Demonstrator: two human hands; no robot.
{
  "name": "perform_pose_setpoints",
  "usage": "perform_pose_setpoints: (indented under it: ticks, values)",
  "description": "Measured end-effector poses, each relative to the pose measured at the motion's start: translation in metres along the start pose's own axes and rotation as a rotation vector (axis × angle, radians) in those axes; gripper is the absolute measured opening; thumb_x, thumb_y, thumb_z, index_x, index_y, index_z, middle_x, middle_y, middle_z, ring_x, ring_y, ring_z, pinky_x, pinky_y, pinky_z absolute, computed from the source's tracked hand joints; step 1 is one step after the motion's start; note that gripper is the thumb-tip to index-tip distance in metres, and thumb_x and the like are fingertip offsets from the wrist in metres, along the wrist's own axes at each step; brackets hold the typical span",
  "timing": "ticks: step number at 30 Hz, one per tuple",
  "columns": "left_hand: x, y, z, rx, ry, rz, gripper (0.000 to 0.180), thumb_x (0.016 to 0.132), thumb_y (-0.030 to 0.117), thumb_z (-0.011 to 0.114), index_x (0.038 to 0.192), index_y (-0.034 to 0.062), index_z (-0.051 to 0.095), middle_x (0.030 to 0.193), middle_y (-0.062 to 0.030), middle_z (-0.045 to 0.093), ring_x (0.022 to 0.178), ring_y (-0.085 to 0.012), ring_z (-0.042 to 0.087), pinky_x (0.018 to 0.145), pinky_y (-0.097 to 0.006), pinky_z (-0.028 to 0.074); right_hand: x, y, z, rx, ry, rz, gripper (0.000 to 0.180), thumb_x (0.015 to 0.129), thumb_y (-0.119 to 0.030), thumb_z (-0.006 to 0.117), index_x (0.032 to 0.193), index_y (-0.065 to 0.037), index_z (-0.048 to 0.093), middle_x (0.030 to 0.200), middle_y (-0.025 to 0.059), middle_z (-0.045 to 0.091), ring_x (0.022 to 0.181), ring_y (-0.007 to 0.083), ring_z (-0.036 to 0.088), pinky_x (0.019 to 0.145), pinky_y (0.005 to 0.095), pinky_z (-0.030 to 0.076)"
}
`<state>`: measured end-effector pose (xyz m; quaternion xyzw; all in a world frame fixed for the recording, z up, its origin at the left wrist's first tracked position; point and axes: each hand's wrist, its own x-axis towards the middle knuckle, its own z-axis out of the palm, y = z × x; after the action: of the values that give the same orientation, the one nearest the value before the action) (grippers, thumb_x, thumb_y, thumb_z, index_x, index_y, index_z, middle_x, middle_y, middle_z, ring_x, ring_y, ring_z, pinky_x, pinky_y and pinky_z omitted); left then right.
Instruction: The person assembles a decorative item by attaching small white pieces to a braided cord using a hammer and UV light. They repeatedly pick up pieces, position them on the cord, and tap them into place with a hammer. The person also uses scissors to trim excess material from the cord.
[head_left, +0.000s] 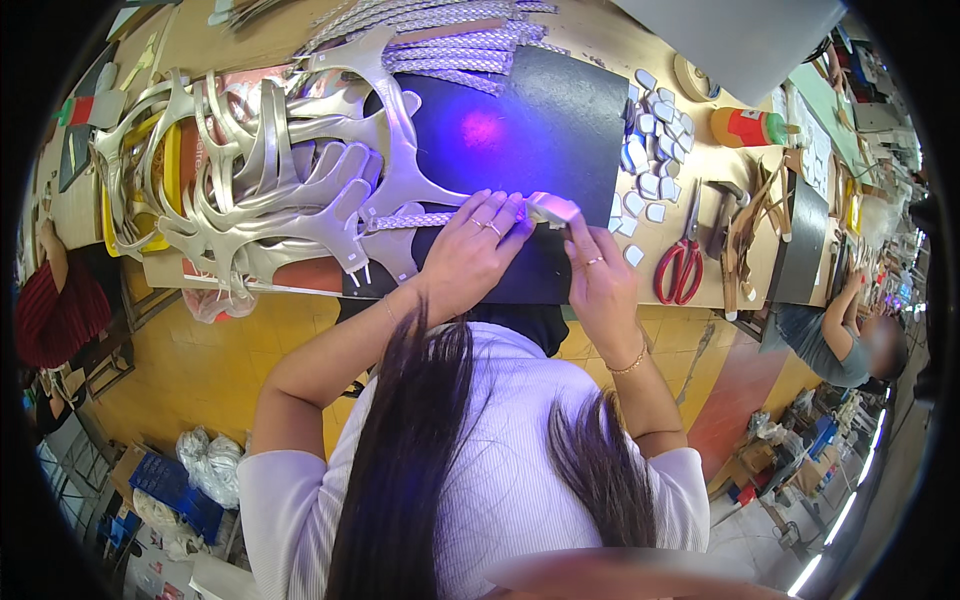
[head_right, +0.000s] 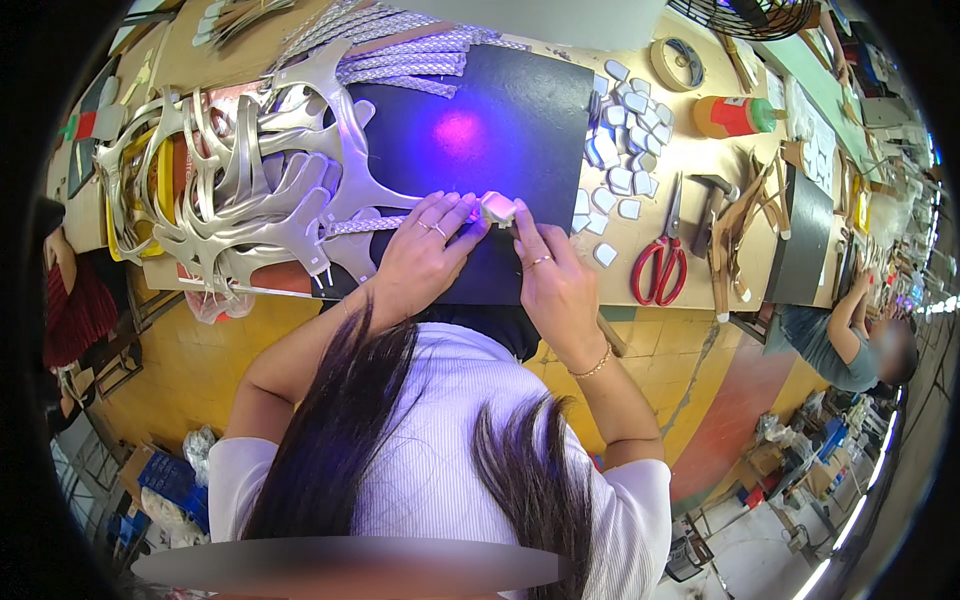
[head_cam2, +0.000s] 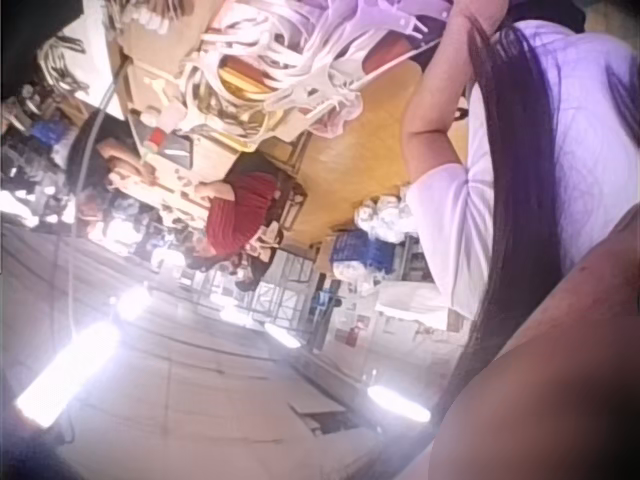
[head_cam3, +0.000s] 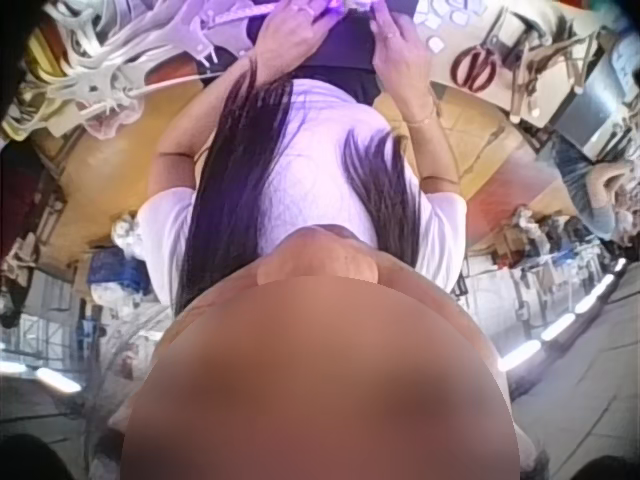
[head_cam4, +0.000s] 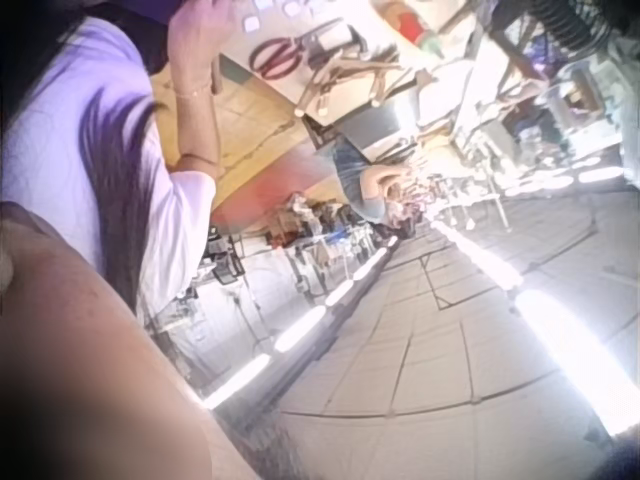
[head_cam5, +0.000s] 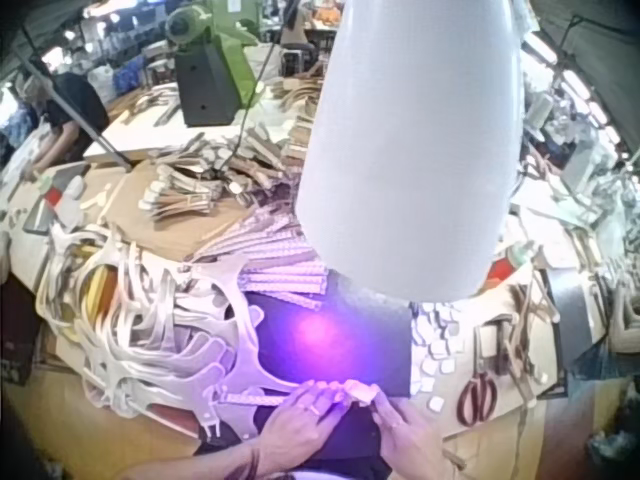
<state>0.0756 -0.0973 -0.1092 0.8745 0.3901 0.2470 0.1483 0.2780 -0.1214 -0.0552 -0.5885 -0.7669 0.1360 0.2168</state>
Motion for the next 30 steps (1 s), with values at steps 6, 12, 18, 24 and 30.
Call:
perform_pose_setpoints:
  ticks: [6,12,18,24,30]
  values:
    - [-0.003,-0.003,0.0,0.0,-0.029,0.005,0.036,0.08,0.009,0.068,0.116,0.0031,0.066,0.133,-0.0198,0.058,0.124,-0.0376,0.055,0.11,-0.051,0.041,0.003,0.0,0.001,-0.04,-0.075,-0.01,0.042,0.094,-0.01,0.064,0.136,-0.011,0.06,0.094,0.0074,0.065,0.068,0.0265,0.066,0.058,0.0375,0.054]
    - [-0.004,-0.002,-0.002,0.005,-0.048,0.013,0.04,0.081,0.007,0.067,0.12,0.0006,0.063,0.135,-0.0213,0.056,0.125,-0.0393,0.053,0.111,-0.052,0.04,0.005,-0.005,-0.003,-0.083,-0.078,-0.012,0.043,0.094,-0.01,0.064,0.136,-0.01,0.059,0.093,0.0069,0.064,0.068,0.0258,0.066,0.058,0.0382,0.053]
    - [-0.006,0.001,-0.001,0.003,-0.047,0.019,0.045,0.079,0.006,0.066,0.123,-0.0004,0.06,0.134,-0.0219,0.053,0.124,-0.0412,0.051,0.111,-0.055,0.039,-0.002,-0.011,-0.007,0.089,0.171,-0.047,0.046,0.093,-0.006,0.065,0.138,-0.01,0.058,0.093,0.0084,0.063,0.072,0.0261,0.066,0.06,0.0374,0.052]
    - [-0.005,0.0,0.0,0.01,-0.028,0.025,0.044,0.079,0.007,0.065,0.122,-0.001,0.06,0.128,-0.0209,0.055,0.123,-0.0408,0.051,0.111,-0.055,0.039,0.002,-0.008,-0.009,0.029,0.0,-0.004,0.048,0.091,-0.004,0.066,0.138,-0.01,0.058,0.092,0.0093,0.063,0.071,0.0267,0.065,0.06,0.0364,0.052]
    - [-0.005,0.0,0.0,0.014,-0.033,0.041,0.041,0.079,0.007,0.064,0.119,-0.0012,0.062,0.125,-0.0217,0.056,0.124,-0.0407,0.051,0.112,-0.055,0.039,0.004,-0.007,-0.011,-0.021,-0.013,-0.063,0.042,0.094,-0.009,0.064,0.136,-0.011,0.06,0.088,0.0085,0.062,0.068,0.0279,0.064,0.058,0.0386,0.052]
